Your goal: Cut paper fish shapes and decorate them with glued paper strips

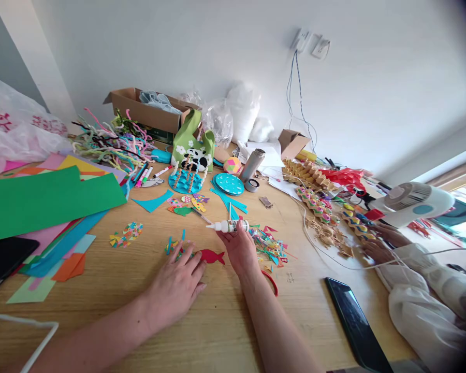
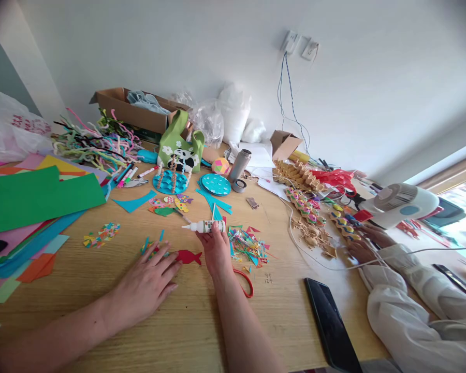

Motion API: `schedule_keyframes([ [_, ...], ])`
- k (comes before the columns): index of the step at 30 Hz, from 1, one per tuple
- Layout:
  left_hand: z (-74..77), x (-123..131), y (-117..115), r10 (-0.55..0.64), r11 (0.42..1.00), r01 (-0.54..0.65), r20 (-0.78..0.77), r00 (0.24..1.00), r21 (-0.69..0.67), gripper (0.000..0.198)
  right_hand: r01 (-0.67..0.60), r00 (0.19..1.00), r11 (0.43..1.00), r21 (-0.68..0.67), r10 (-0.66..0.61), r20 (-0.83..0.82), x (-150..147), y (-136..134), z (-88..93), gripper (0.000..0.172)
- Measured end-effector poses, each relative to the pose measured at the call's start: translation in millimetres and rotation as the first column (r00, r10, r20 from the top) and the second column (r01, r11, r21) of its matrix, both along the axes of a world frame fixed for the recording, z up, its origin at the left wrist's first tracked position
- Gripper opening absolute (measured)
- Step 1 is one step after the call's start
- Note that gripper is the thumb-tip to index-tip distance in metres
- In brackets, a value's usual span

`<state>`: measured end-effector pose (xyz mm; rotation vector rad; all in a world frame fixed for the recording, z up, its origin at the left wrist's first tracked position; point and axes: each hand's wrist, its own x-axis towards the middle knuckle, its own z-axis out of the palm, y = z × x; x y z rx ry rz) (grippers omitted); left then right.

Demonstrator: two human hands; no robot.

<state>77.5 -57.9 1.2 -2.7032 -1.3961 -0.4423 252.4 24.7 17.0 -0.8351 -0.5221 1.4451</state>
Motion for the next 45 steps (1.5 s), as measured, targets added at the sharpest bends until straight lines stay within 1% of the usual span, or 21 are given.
schedule_keyframes([
  [5, 8.5, 4, 12, 0.04, 0.999, -0.04, 0.008, 0.999, -0.029, 0.04, 0.039, 0.998, 0.999, -0.01, -0.039, 0.048, 1, -3, 4.3, 0.032],
  [8, 9.2, 5, 18, 0.054, 0.998, -0.053, 0.033, 0.998, -0.045, 0.038, 0.057, 0.993, 0.998, 0.018, -0.059, 0.103, 0, -5, 5.1, 0.033],
  [10, 7.7, 4, 20, 0.059, 0.997, -0.057, 0.045, 0.997, -0.05, 0.037, 0.046, 0.985, 0.998, 0.04, -0.052, 0.163, -1, -7, 4.5, 0.031],
  [13, 5.8, 2, 20, 0.068, 0.997, -0.066, 0.054, 0.996, -0.039, 0.038, 0.036, 0.947, 0.995, 0.09, -0.063, 0.316, -3, -10, 2.3, 0.028],
  [16, 4.7, 0, 20, 0.067, 0.998, -0.066, 0.069, 0.995, -0.014, 0.04, 0.049, 0.863, 0.985, 0.165, -0.125, 0.49, -7, -11, 0.3, 0.028],
  [19, 1.9, -1, 20, 0.052, 0.999, -0.052, 0.089, 0.995, -0.003, 0.039, 0.037, 0.773, 0.973, 0.226, -0.171, 0.611, -11, -10, 0.7, 0.029],
  [22, -1.8, 0, 20, 0.042, 0.999, -0.041, 0.104, 0.994, -0.009, 0.038, 0.001, 0.696, 0.976, 0.22, -0.158, 0.7, -13, -9, 4.4, 0.028],
  [25, -2.3, 0, 21, 0.045, 0.999, -0.042, 0.097, 0.994, -0.032, 0.039, -0.021, 0.574, 0.982, 0.19, -0.143, 0.806, -15, -8, 9.5, 0.027],
  [27, -0.2, 0, 21, 0.043, 0.998, -0.039, 0.086, 0.995, -0.046, 0.038, -0.015, 0.494, 0.982, 0.189, -0.157, 0.855, -17, -8, 11.7, 0.026],
  [29, 2.4, 0, 21, 0.039, 0.998, -0.035, 0.088, 0.995, -0.049, 0.037, 0.01, 0.449, 0.979, 0.205, -0.187, 0.874, -20, -9, 11.9, 0.024],
  [31, 4.6, 0, 22, 0.033, 0.999, -0.029, 0.098, 0.995, -0.045, 0.036, 0.019, 0.433, 0.971, 0.237, -0.222, 0.874, -22, -10, 10.2, 0.023],
  [33, 6.0, -1, 22, 0.032, 0.999, -0.028, 0.105, 0.994, -0.041, 0.037, -0.001, 0.43, 0.959, 0.283, -0.255, 0.866, -23, -10, 7.2, 0.021],
  [37, 7.7, -1, 22, 0.037, 0.998, -0.032, 0.082, 0.996, -0.063, 0.037, -0.064, 0.437, 0.939, 0.337, -0.277, 0.856, -22, -9, 0.1, 0.019],
  [45, 7.8, 0, 22, 0.043, 0.997, -0.037, 0.091, 0.995, -0.065, 0.037, -0.091, 0.395, 0.934, 0.345, -0.284, 0.874, -23, -8, -5.8, 0.02],
])
